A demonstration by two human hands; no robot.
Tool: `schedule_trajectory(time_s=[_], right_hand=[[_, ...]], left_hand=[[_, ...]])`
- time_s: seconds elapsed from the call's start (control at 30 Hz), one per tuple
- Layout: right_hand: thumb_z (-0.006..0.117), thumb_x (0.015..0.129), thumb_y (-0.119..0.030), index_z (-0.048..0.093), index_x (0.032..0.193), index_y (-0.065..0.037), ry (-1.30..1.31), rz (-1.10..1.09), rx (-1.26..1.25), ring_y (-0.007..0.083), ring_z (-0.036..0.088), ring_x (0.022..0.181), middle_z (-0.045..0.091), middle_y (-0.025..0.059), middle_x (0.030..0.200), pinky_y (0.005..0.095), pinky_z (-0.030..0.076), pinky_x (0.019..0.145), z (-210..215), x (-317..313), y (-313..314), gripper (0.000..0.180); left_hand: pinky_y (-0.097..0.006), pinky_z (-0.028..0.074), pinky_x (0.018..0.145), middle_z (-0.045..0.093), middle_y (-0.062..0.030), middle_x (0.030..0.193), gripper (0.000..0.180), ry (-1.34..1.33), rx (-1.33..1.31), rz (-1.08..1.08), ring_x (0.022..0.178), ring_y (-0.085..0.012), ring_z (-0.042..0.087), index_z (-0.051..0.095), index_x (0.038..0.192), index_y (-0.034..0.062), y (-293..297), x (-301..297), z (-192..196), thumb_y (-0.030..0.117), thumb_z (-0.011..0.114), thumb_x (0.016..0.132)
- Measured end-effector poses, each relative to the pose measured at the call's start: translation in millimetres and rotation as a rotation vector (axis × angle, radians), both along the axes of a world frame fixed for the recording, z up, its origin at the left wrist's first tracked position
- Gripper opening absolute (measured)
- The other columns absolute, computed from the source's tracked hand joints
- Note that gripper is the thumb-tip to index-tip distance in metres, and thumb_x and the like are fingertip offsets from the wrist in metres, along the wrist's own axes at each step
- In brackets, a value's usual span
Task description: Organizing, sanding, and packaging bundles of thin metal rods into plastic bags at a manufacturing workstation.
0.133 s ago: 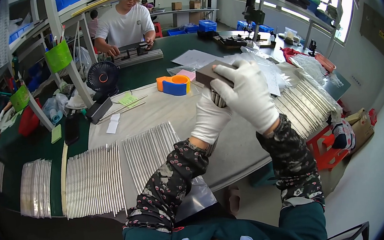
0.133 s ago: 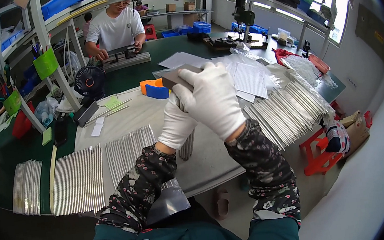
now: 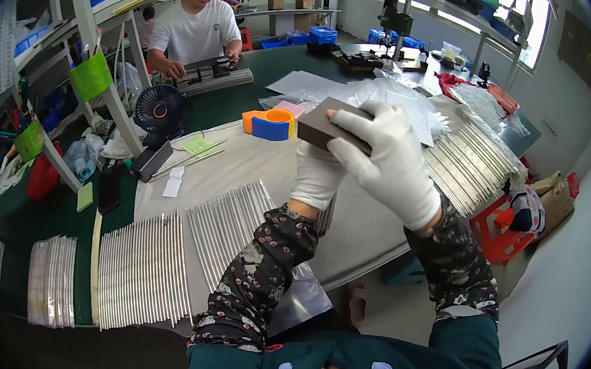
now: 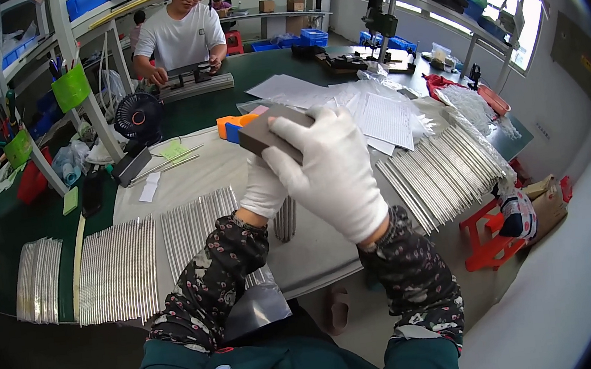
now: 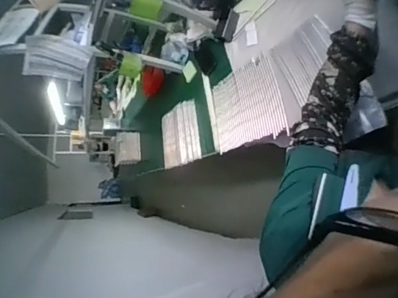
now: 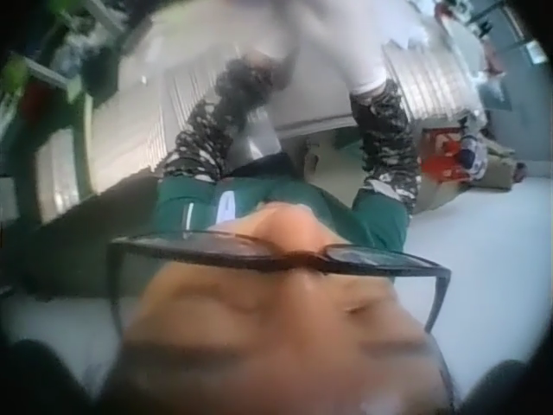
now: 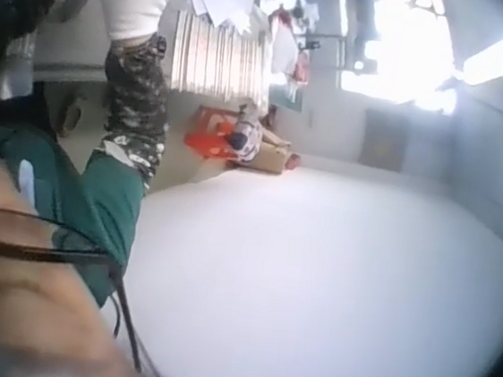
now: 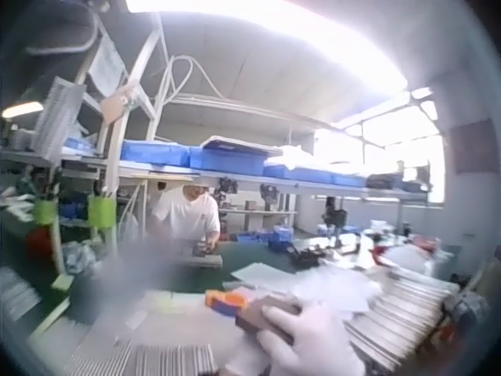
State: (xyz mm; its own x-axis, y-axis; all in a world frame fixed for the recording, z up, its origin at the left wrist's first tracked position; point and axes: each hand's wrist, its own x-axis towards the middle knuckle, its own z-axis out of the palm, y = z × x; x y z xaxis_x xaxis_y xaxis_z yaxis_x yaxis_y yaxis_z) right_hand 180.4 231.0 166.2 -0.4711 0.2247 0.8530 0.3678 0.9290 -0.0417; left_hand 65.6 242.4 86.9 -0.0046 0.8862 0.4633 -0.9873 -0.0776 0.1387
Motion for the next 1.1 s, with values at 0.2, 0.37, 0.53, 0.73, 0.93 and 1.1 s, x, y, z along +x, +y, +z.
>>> schedule_trajectory(time_s=[0.2,0.37,0.53,0.73,0.93,1.1], right_hand=[[0.062,0.072,-0.024,0.065,0.093,-0.006,-0.067,-0.075,0.022,0.0317,0.053,0.077,0.057,0.0203,0.079,0.0377,0.044,0.069,5.0,-9.2,-14.4,0.029],[0.063,0.070,-0.024,0.065,0.093,-0.006,-0.149,-0.197,-0.077,0.0338,0.052,0.076,0.056,0.0214,0.080,0.0393,0.044,0.068,8.5,-26.2,18.0,0.030],[0.063,0.070,-0.023,0.065,0.094,-0.006,-0.073,-0.124,-0.078,0.0343,0.052,0.079,0.056,0.0221,0.082,0.0393,0.044,0.070,8.7,-26.5,19.0,0.030],[0.063,0.071,-0.025,0.065,0.093,-0.006,-0.044,-0.049,0.029,0.0323,0.053,0.076,0.058,0.0209,0.077,0.0389,0.043,0.066,4.4,-13.4,1.3,0.029],[0.064,0.069,-0.023,0.065,0.094,-0.005,-0.053,-0.050,0.053,0.0325,0.052,0.075,0.056,0.0198,0.075,0.0394,0.043,0.067,3.4,-14.1,-5.6,0.031],[0.064,0.070,-0.025,0.064,0.096,-0.005,-0.134,-0.110,-0.093,0.0330,0.052,0.081,0.056,0.0208,0.083,0.0399,0.043,0.072,9.7,-22.0,11.4,0.032]], left_hand=[[-0.026,0.046,0.081,0.051,-0.0087,0.108,0.037,0.460,-0.037,0.600,0.098,-0.0178,0.053,0.036,0.114,0.0037,7.3,-5.4,-7.1,0.003,0.054,0.081],[-0.028,0.041,0.086,0.048,-0.0093,0.112,0.042,1.636,0.005,1.454,0.104,-0.0182,0.050,0.033,0.118,0.0041,3.7,-3.3,4.4,0.008,0.054,0.082],[-0.029,0.044,0.081,0.051,-0.0079,0.108,0.040,1.522,-0.027,1.274,0.100,-0.0198,0.052,0.034,0.119,0.0036,7.9,-10.5,6.5,0.008,0.053,0.084],[-0.030,0.044,0.080,0.051,-0.0092,0.105,0.045,0.110,-0.066,0.227,0.099,-0.0191,0.052,0.037,0.110,0.0039,-1.5,-0.8,4.3,0.001,0.062,0.073],[-0.028,0.045,0.076,0.053,-0.0086,0.103,0.049,0.473,-0.096,0.626,0.096,-0.0191,0.054,0.039,0.112,0.0038,4.1,-1.9,-5.0,0.004,0.066,0.071],[-0.031,0.046,0.076,0.053,-0.0083,0.105,0.039,0.951,-0.035,1.074,0.095,-0.0192,0.055,0.036,0.116,0.0042,7.2,-4.1,-5.3,0.009,0.055,0.082]])
